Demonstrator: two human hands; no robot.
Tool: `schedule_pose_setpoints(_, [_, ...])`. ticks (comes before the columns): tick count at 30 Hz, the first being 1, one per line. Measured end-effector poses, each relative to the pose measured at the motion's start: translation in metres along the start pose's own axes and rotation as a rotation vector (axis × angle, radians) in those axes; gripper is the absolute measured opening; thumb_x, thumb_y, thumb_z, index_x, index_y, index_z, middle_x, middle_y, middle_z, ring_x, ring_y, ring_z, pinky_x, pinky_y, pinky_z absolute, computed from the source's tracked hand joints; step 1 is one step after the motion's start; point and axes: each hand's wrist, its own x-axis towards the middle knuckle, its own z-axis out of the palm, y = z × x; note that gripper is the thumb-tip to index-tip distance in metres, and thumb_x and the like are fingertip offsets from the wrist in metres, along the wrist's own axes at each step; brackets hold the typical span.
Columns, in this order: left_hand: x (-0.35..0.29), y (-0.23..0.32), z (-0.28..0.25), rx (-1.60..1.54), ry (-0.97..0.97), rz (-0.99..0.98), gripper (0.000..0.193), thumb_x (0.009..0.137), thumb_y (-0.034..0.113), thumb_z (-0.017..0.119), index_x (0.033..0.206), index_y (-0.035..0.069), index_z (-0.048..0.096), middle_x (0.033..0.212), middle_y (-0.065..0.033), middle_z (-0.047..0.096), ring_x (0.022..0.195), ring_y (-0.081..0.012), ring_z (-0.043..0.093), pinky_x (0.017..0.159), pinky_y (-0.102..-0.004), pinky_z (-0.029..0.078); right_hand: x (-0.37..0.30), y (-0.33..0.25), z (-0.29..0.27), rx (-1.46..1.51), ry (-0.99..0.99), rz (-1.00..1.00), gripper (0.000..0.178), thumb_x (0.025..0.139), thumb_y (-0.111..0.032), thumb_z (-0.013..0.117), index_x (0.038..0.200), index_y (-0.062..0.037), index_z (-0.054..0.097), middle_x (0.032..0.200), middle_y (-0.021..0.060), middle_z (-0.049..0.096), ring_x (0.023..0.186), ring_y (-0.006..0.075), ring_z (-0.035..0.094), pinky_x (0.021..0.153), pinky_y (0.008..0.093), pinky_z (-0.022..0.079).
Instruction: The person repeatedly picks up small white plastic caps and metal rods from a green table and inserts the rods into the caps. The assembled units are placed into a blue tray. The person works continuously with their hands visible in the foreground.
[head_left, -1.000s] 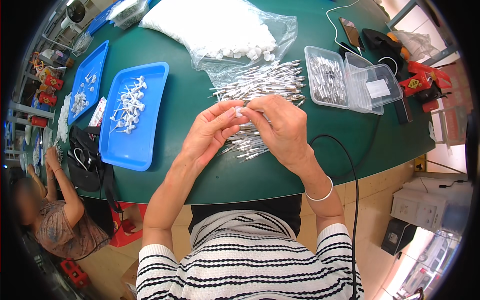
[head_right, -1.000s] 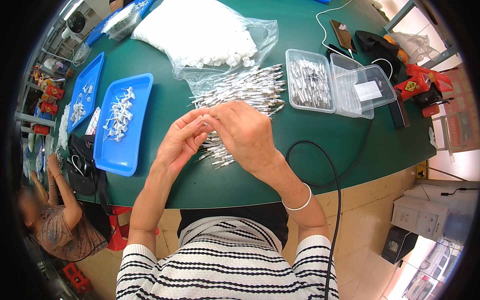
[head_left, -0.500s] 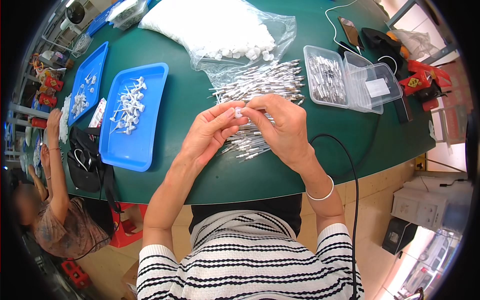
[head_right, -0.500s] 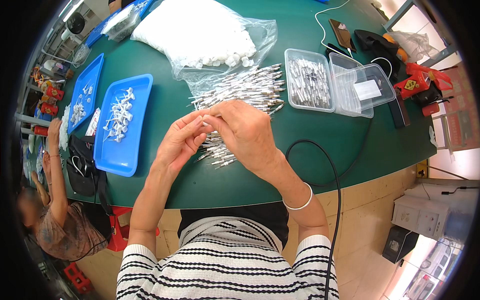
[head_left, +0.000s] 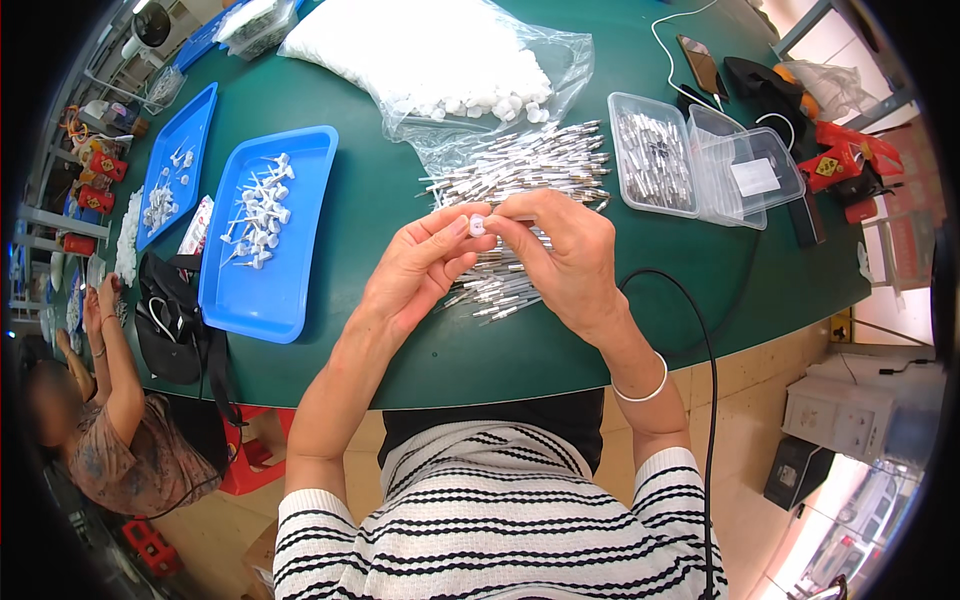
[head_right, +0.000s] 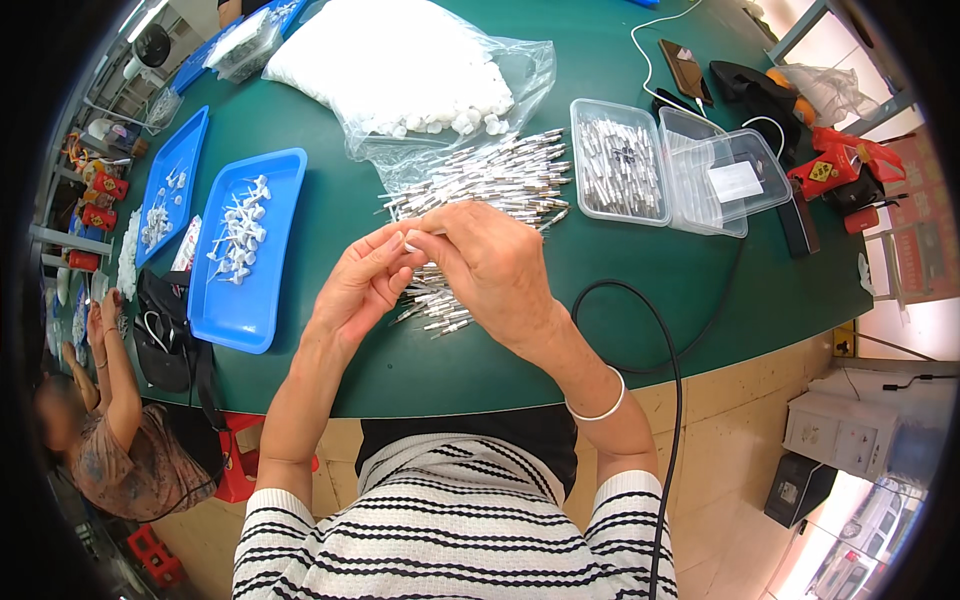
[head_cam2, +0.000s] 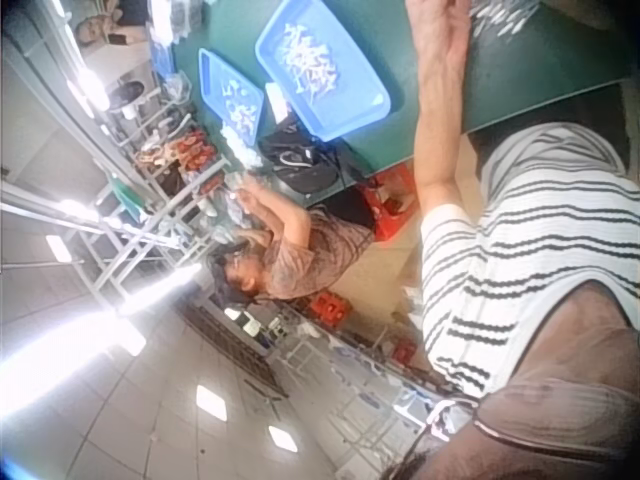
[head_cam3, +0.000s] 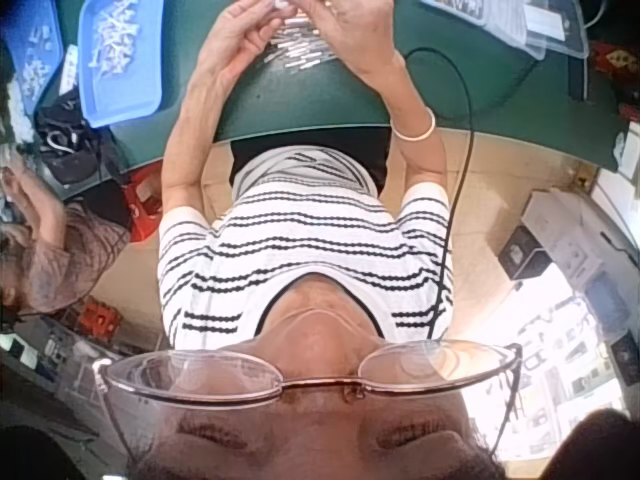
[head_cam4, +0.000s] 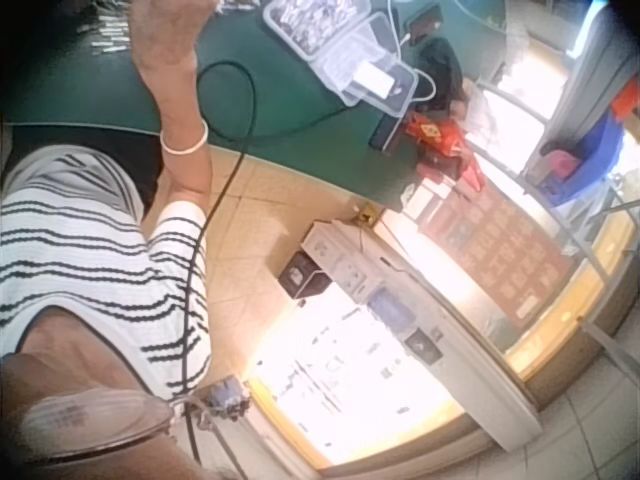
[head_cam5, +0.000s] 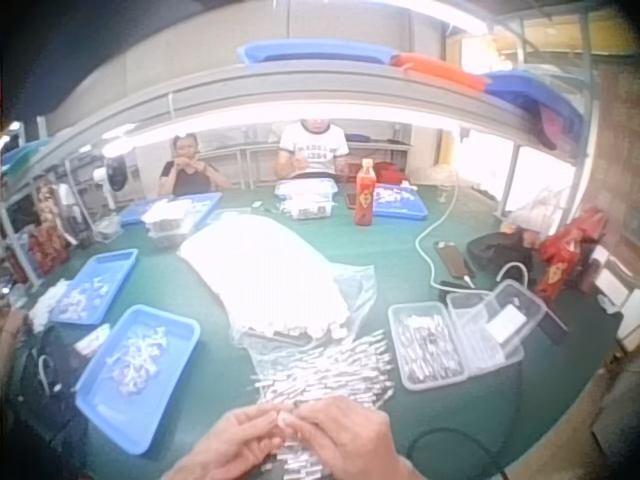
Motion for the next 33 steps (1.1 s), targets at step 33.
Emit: schedule_pose_setpoints(33, [-0.0018, -0.0007, 0.0046, 0.198, 0.037, 0.06, 0.027, 0.092, 0.011, 0.061, 0.115, -0.003, 0.062, 0.101, -0.0105, 0.068, 0.091, -0.0151, 0.067, 0.076, -0.0213, 0.057, 0.0017, 0.0025, -0.0038, -0.081, -0.073, -0.052, 0.009, 0.078, -0.006, 0.07, 0.085, -0.0049, 0.063, 0.078, 0.0079, 0.066, 0.069, 0.0237, 0.065, 0.059, 0.0325, 0.051])
